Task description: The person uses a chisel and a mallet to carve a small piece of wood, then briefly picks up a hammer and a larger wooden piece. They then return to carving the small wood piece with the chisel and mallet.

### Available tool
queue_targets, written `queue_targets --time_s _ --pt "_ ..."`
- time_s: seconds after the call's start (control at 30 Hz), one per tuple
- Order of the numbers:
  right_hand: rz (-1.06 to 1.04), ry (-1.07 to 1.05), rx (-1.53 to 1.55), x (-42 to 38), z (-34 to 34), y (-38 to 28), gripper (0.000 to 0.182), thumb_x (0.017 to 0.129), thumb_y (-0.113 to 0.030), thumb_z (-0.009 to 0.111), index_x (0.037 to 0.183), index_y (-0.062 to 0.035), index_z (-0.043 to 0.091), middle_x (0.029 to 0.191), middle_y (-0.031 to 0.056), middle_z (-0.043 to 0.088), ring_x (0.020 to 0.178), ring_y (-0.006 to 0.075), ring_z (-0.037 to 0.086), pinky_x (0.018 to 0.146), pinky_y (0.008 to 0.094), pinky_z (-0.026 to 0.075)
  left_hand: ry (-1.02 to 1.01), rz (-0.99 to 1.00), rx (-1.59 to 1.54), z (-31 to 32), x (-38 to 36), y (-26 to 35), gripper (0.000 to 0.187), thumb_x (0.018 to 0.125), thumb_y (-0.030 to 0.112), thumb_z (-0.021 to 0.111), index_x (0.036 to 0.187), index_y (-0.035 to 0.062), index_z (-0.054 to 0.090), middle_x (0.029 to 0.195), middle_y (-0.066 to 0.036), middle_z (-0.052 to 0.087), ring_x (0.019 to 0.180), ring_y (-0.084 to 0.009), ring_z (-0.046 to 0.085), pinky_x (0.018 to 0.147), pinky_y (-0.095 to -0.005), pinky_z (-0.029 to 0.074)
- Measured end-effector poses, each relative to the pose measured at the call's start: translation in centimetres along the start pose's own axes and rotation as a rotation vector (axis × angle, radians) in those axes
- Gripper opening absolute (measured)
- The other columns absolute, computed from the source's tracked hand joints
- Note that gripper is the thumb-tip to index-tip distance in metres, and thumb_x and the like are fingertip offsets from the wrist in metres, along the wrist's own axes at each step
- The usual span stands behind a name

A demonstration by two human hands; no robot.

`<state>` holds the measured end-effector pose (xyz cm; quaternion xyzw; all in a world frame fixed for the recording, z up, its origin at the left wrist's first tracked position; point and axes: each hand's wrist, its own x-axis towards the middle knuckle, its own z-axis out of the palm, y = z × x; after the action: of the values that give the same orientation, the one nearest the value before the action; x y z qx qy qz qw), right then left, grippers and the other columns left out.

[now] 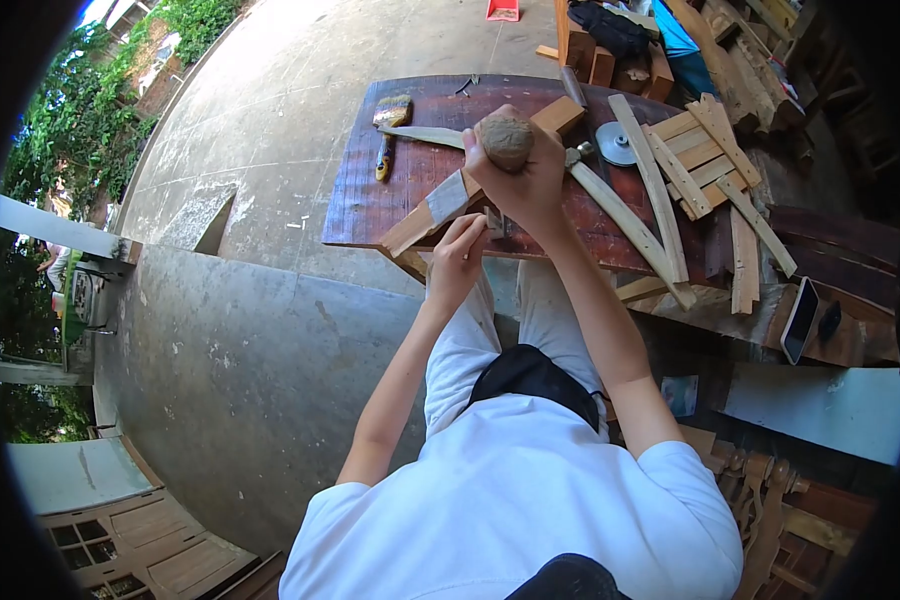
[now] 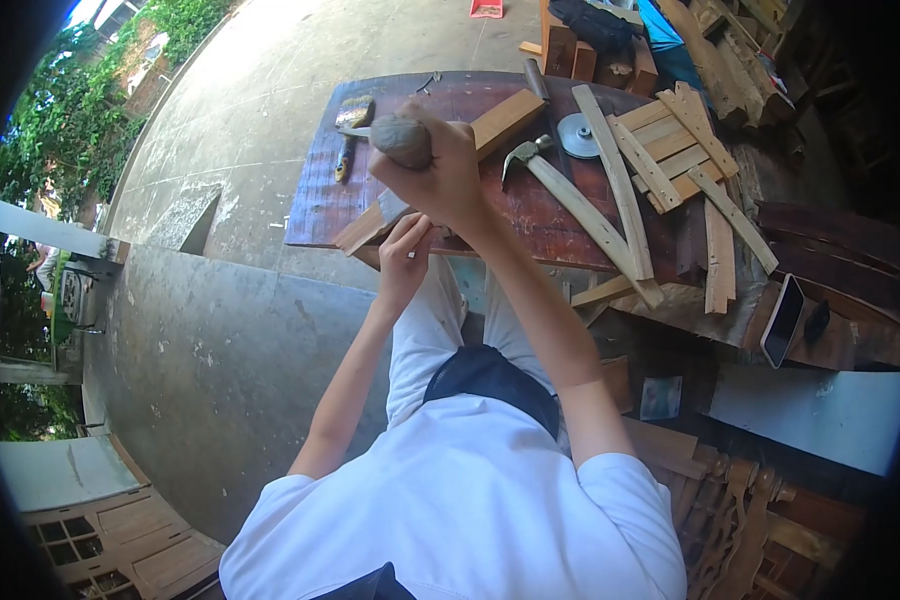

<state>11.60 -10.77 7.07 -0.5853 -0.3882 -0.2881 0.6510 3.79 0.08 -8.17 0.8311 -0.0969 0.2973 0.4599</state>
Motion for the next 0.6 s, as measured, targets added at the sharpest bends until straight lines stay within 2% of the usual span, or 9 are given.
queue_targets --time_s 0.07,0.2,0.3,0.37,0.47,0.6 --pt "0.074 0.016 0.019 -0.3 0.0 0.9 0.011 0.072 -0.006 0.067 0.073 -0.0052 0.057 0.053 0.0014 0.05 0.048 0.0041 0.049 0.048 0.0233 0.042 -0.003 -0.003 -0.023 0.3 0.1 -0.5 0.022 0.086 -0.003 0.063 0.108 -0.0032 0.063 0.104 -0.013 0.064 0.087 -0.0262 0.065 0.07 -0.0317 0.052" --pt "0.066 0.015 0.017 0.1 0.0 0.2 0.011 0.073 -0.005 0.066 0.072 -0.0048 0.056 0.052 0.0009 0.049 0.049 0.0033 0.048 0.048 0.0227 0.041 0.002 0.053 -0.004 0.1 0.3 -0.4 0.022 0.086 -0.004 0.063 0.108 -0.0036 0.062 0.104 -0.014 0.063 0.089 -0.0271 0.065 0.072 -0.0317 0.052" --pt "0.089 0.025 0.005 -0.5 0.0 0.8 0.012 0.073 -0.005 0.067 0.071 -0.0043 0.055 0.052 0.0008 0.049 0.049 0.0029 0.048 0.048 0.0223 0.041 0.005 0.004 -0.035 0.3 0.1 -0.6 0.027 0.084 -0.008 0.062 0.11 -0.0019 0.064 0.103 -0.013 0.065 0.089 -0.0235 0.066 0.074 -0.0306 0.052" --pt "0.147 0.042 -0.006 -0.3 0.0 1.1 0.012 0.072 -0.006 0.067 0.071 -0.004 0.055 0.053 0.0004 0.05 0.049 0.0027 0.048 0.048 0.0224 0.041 -0.019 0.03 -0.027 0.1 0.3 -0.8 0.023 0.085 -0.006 0.062 0.108 -0.0037 0.062 0.104 -0.015 0.063 0.091 -0.0281 0.064 0.076 -0.0319 0.052" --pt "0.046 0.057 0.039 0.1 -0.3 0.0 0.012 0.072 -0.006 0.067 0.07 -0.0043 0.055 0.052 0.0015 0.049 0.048 0.0037 0.048 0.048 0.0232 0.041 -0.016 0.026 -0.031 -0.4 0.8 0.4 0.023 0.085 -0.007 0.062 0.107 -0.0032 0.062 0.103 -0.015 0.063 0.092 -0.0286 0.064 0.076 -0.0319 0.052" --pt "0.106 0.018 -0.011 -1.2 0.1 2.5 0.012 0.071 -0.006 0.067 0.071 -0.0048 0.056 0.053 0.003 0.048 0.048 0.005 0.048 0.048 0.0238 0.042 -0.008 0.006 -0.055 0.1 0.9 -0.3 0.023 0.084 -0.008 0.062 0.107 -0.0026 0.062 0.103 -0.015 0.063 0.091 -0.0287 0.064 0.076 -0.0316 0.052"
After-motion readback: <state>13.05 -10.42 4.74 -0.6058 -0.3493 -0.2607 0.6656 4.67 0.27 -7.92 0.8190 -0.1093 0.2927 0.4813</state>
